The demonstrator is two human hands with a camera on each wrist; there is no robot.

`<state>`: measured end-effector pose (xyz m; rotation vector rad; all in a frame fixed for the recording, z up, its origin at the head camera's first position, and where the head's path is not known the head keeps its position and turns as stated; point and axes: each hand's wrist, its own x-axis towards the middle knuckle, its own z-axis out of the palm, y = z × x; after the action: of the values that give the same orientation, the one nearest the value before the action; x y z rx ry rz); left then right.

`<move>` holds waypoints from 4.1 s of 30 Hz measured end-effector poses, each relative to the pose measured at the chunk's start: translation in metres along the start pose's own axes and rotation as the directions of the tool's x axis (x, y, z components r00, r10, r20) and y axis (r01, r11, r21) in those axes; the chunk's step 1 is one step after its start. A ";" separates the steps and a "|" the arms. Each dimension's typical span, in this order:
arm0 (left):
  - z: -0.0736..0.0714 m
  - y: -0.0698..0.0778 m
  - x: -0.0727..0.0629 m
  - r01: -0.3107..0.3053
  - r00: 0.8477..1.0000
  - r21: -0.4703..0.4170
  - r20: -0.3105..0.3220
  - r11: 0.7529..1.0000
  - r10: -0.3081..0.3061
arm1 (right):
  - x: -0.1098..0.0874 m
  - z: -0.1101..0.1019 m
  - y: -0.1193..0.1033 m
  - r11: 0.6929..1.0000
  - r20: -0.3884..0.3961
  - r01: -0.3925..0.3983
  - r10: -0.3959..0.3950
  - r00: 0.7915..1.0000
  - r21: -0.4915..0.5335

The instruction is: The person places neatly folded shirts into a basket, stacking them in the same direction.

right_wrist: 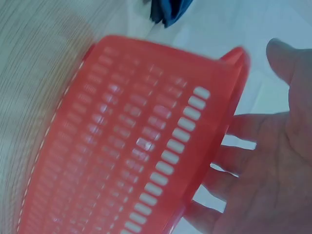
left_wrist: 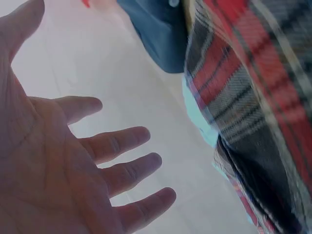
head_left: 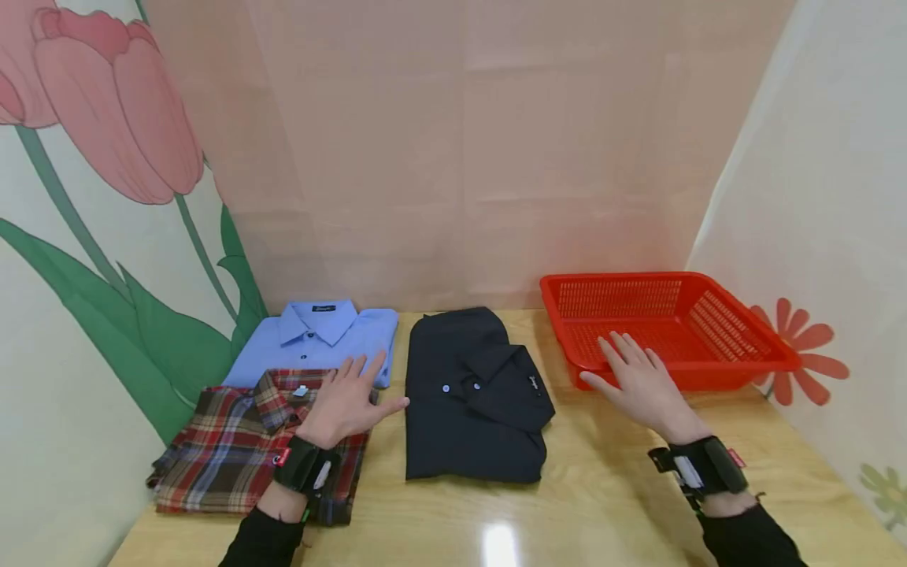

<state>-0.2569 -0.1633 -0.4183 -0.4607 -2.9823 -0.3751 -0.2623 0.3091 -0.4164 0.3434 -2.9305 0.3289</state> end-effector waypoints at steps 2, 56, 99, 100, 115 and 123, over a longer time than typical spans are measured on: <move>0.002 0.002 -0.001 -0.006 1.000 0.008 0.007 1.000 0.006 | 0.000 0.002 -0.005 0.999 -0.028 0.036 -0.037 0.999 -0.001; 0.034 0.054 0.003 -0.186 0.948 0.001 0.262 0.982 0.180 | -0.003 0.057 -0.084 0.917 0.298 -0.124 0.006 0.954 0.378; 0.053 0.076 0.002 -0.233 0.942 0.056 0.259 0.971 0.211 | 0.008 0.082 -0.110 -0.395 0.492 -0.386 0.213 0.844 0.834; 0.053 0.076 0.002 -0.234 0.942 0.055 0.260 0.971 0.212 | 0.008 0.082 -0.110 -0.451 0.502 -0.381 0.184 0.845 0.807; 0.054 0.085 0.000 -0.286 0.913 -0.049 0.288 0.957 0.288 | 0.002 0.086 -0.138 -0.292 0.478 -0.410 0.219 0.850 0.864; 0.054 0.087 0.007 -0.268 0.918 -0.056 0.289 0.962 0.272 | 0.004 0.091 -0.134 -0.180 0.513 -0.481 0.349 0.784 0.858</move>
<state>-0.2401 -0.0666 -0.4500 -1.0004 -3.1300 -0.3267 -0.2466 0.1595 -0.4766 -0.6101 -2.0014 2.6253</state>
